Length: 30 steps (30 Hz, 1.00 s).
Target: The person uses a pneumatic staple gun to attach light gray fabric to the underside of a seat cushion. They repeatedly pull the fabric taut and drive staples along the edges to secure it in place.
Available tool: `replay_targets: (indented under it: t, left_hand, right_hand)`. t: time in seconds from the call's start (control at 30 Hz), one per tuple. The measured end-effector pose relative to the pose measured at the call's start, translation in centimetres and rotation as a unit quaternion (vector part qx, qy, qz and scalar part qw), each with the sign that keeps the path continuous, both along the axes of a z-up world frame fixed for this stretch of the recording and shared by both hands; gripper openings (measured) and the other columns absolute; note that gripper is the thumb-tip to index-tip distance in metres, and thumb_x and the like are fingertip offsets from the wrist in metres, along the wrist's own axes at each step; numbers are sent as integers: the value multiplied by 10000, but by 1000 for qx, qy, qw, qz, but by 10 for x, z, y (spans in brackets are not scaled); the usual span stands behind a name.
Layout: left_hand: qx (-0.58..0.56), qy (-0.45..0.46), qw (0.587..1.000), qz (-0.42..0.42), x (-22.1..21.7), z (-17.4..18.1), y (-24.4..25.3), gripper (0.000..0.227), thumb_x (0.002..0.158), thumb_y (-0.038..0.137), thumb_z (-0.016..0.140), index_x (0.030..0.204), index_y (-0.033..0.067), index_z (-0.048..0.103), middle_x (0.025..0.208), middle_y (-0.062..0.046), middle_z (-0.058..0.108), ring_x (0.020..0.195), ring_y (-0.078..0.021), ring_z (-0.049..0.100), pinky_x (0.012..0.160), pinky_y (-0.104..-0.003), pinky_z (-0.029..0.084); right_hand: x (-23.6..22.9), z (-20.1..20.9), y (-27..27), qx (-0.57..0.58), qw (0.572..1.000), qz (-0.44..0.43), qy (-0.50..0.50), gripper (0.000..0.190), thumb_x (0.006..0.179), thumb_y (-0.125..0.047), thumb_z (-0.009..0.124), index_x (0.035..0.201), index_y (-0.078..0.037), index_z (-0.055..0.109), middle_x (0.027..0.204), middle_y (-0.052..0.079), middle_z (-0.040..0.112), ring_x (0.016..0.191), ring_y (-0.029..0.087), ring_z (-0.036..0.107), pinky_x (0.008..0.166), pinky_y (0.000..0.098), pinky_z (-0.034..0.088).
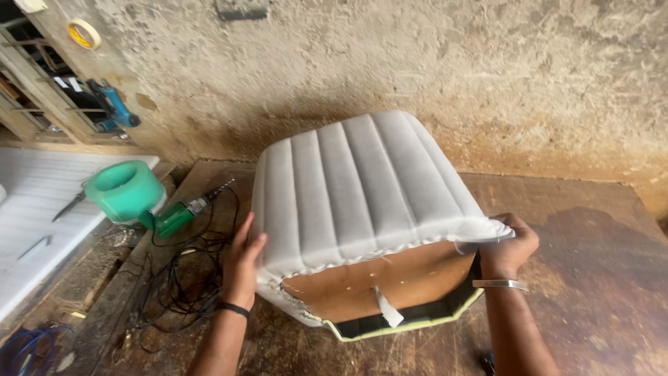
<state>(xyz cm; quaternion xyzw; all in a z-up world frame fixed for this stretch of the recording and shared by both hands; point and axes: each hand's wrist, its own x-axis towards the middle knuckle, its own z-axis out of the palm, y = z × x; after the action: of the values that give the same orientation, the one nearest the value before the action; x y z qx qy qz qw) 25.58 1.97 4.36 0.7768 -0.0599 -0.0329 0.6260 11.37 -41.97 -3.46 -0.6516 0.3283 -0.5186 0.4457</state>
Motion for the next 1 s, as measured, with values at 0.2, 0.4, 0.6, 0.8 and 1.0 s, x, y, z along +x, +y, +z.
replay_targets:
  t: [0.2, 0.4, 0.6, 0.8, 1.0]
  left_hand:
    - [-230, 198, 943, 138, 11, -128, 33, 579, 976, 441, 444, 1396, 55, 540, 1305, -220, 642, 1063, -346, 673, 827, -518, 564]
    - [-375, 262, 863, 214, -16, -299, -23, 474, 1032, 374, 377, 1280, 36, 596, 1215, -135, 683, 1050, -256, 696, 858, -401, 596]
    - [-323, 214, 916, 107, -23, -293, -26, 469, 1008, 366, 449, 1366, 91, 580, 1338, -81, 630, 1186, -221, 625, 971, -376, 511]
    - [-65, -13, 993, -93, 25, -86, -14, 521, 987, 384, 474, 1422, 106, 549, 1413, -124, 569, 1239, -262, 601, 1007, -442, 502]
    - [240, -149, 927, -246, -12, 65, -82, 726, 877, 587, 520, 1510, 235, 471, 1615, -151, 385, 1435, -345, 420, 1165, -570, 356]
  right_hand:
    - [39, 142, 53, -290, 954, 71, -15, 105, 869, 43, 736, 858, -61, 744, 800, 74, 726, 747, 175, 708, 668, 305, 540]
    - [59, 172, 202, -431, 860, 271, 47, 85, 765, -157, 833, 765, -176, 751, 795, 4, 748, 612, 170, 690, 551, 336, 542]
    - [8, 131, 256, -477, 800, 361, 50, 99, 690, -49, 725, 768, -104, 704, 831, 33, 720, 650, 180, 663, 602, 364, 543]
    - [-67, 90, 238, -384, 811, 439, -33, 225, 660, 36, 604, 824, -93, 687, 1053, 79, 774, 1050, 303, 735, 949, 505, 521]
    - [-134, 25, 157, 347, 821, 426, -157, 508, 887, -440, 542, 1050, 21, 678, 923, 173, 739, 821, 287, 708, 763, 466, 566]
